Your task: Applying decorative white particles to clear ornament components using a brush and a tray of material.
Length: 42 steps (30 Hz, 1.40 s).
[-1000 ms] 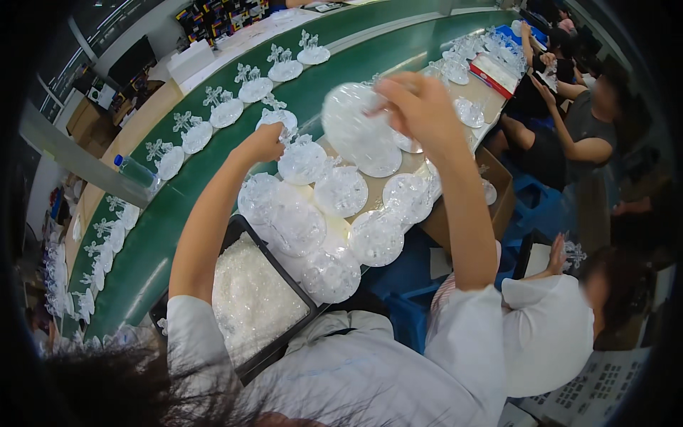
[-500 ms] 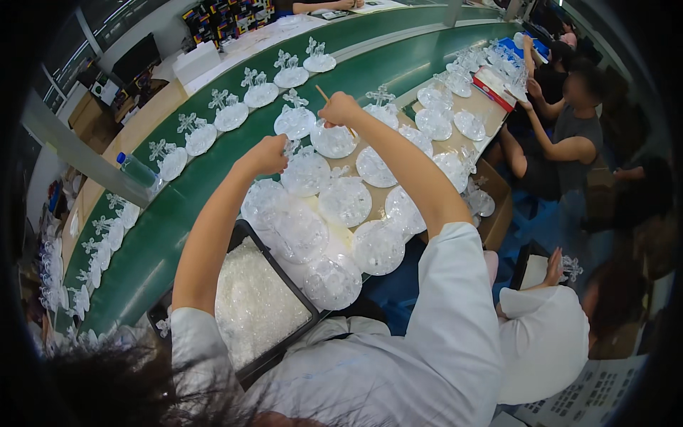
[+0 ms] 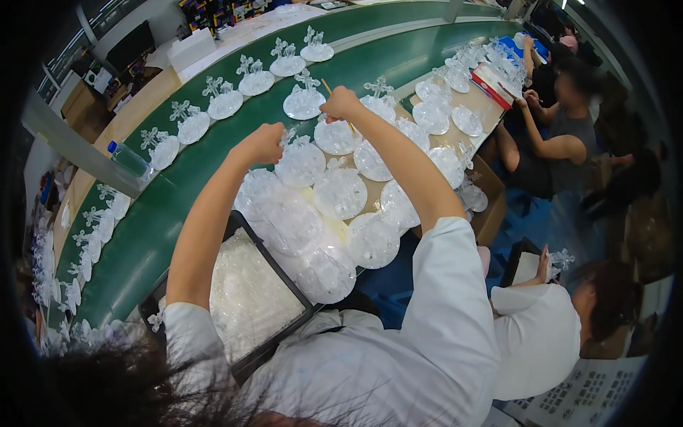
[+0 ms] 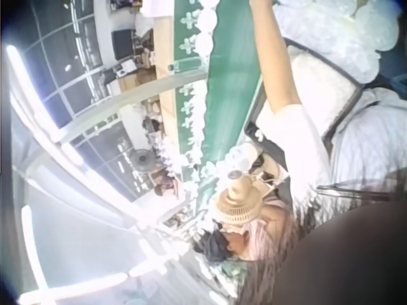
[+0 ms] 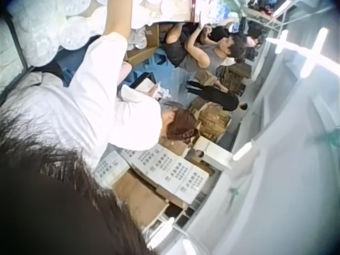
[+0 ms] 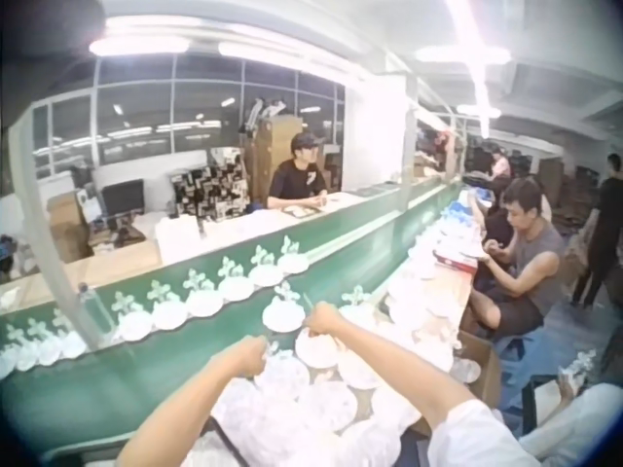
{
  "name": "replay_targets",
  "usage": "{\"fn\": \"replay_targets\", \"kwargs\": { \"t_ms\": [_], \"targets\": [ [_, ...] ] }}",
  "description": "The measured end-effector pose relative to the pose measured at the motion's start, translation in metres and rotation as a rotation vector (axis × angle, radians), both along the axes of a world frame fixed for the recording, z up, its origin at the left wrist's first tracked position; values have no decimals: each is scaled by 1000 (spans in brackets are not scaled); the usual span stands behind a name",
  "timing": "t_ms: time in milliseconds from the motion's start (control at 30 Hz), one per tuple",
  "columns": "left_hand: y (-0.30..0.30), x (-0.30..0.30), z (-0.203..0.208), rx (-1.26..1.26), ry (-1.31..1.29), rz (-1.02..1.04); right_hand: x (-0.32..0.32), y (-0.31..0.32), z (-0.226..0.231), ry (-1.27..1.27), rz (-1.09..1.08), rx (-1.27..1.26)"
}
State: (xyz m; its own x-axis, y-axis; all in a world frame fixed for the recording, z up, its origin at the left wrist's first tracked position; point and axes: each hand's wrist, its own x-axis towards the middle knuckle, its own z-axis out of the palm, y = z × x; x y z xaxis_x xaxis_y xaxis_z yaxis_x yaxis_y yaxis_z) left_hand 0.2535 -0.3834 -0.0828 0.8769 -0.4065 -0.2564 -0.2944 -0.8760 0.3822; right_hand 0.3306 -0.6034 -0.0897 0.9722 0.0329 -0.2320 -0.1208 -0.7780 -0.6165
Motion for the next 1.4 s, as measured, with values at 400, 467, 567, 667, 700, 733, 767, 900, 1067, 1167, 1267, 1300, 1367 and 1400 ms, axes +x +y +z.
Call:
{"fn": "replay_targets", "kwargs": {
  "t_ms": [400, 467, 567, 667, 700, 733, 767, 900, 1067, 1167, 1267, 1300, 1367, 1400],
  "targets": [
    [-3, -4, 3, 7, -18, 33, -7, 1, 7, 0, 7, 4],
    [-3, -5, 4, -19, -2, 29, -7, -2, 14, 3, -8, 23],
    [-1, -6, 4, -16, 23, 11, 3, -2, 26, -150, 66, -190],
    [1, -6, 2, -1, -80, -26, 33, 5, 35, -370, 106, -258],
    [2, -6, 1, 13, -108, -45, 46, 10, 32, -527, 67, -352],
    [4, -6, 1, 27, -121, -16, 60, 12, 29, -558, 93, -324],
    [5, -7, 1, -3, -93, -5, 77, 13, 26, -573, 57, -409],
    [13, -11, 7, 25, -112, -55, 130, 2, -4, -596, 52, -559],
    [33, -27, 38, -69, -122, 81, 165, -17, -28, -603, 97, -509],
    [51, -47, 69, -121, -191, 124, 164, -25, -30, -617, 126, -535],
    [64, -87, 101, -164, -286, 145, 150, -21, -13, -696, 173, -598],
    [69, -103, 111, -175, -328, 151, 141, -16, -3, -734, 143, -639],
    [80, -138, 126, -98, -346, 188, 119, -1, 36, -1003, 345, -528],
    [86, -161, 128, -37, -357, 181, 102, 11, 59, -1098, 343, -485]
  ]
}}
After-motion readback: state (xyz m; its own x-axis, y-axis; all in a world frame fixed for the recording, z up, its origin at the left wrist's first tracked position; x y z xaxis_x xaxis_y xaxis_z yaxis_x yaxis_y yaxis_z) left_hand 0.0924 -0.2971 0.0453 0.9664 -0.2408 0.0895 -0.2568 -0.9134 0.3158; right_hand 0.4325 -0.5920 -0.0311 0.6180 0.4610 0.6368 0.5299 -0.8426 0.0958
